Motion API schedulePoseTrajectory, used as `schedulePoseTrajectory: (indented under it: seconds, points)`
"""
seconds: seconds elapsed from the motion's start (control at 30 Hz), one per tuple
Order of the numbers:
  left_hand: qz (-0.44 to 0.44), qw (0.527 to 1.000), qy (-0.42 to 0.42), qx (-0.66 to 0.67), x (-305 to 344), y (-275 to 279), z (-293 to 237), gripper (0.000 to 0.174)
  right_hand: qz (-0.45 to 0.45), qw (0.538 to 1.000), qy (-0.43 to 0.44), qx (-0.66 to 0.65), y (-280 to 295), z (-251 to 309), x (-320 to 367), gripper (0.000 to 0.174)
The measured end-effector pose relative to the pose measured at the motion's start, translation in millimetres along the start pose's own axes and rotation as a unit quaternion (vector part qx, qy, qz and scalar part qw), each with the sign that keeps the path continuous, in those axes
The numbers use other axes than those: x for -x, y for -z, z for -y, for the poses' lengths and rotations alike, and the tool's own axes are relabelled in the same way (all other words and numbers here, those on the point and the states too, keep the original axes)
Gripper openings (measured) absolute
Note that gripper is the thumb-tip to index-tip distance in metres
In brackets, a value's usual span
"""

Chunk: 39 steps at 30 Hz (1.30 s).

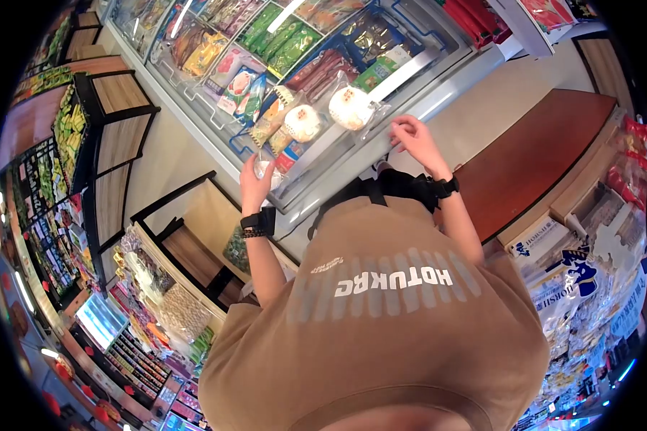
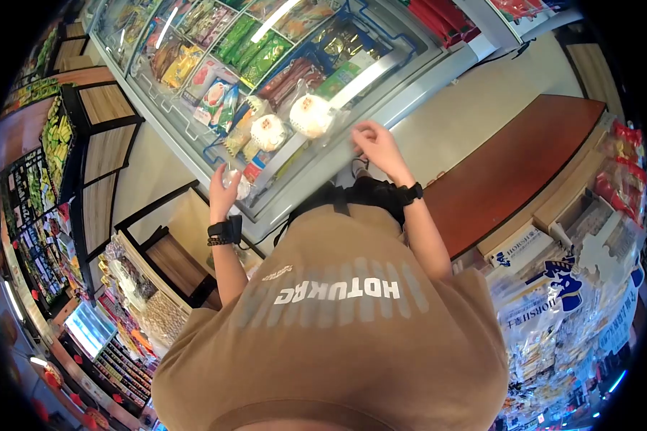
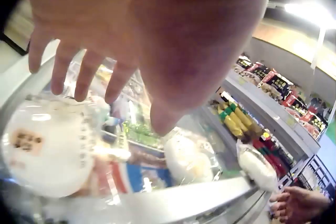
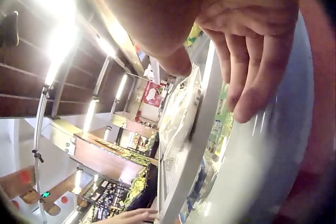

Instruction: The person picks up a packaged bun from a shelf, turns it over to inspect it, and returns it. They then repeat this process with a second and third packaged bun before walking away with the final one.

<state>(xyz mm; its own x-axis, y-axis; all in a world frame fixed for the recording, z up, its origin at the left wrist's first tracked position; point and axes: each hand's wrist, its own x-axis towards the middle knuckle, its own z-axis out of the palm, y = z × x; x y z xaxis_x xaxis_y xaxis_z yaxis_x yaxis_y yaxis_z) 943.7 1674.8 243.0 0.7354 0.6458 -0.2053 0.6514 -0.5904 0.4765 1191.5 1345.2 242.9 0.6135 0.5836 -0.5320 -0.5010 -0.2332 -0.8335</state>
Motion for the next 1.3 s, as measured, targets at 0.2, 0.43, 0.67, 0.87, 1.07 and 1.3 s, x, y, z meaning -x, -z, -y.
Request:
schedulePoseTrajectory:
  seconds: [0.2, 0.43, 0.67, 0.87, 1.07, 1.3]
  points:
    - [-0.041, 0.997, -0.048, -0.049, 36.2, -12.6, 16.9, 0.074, -0.141, 0.989, 0.043, -0.01, -26.5, -4.4, 16.3, 0.025]
    - [-0.113, 0.991, -0.061, -0.024, 26.7, -16.8, 20.6, 0.042, -0.222, 0.882, 0.304, 0.284, -84.4, 40.1, -0.9, 0.025]
    - [-0.181, 0.981, -0.073, 0.025, 13.2, 6.7, 5.2, 0.034, -0.219, 0.802, 0.371, 0.413, -121.8, 38.3, -30.5, 0.034]
    - [-0.152, 0.966, -0.202, 0.057, -43.1, 0.0, -81.2, 0.046, -0.177, 0.707, 0.315, 0.608, -132.0, 10.0, -53.1, 0.056]
    - [-0.021, 0.908, -0.393, -0.146, -61.9, -99.3, -46.1, 0.042, -0.138, 0.728, 0.276, 0.612, -127.5, -30.7, -76.4, 0.041]
    - [-0.141, 0.919, -0.339, -0.144, -74.0, -82.7, -77.7, 0.072, -0.308, 0.758, 0.362, 0.446, -145.4, -29.6, 13.8, 0.054]
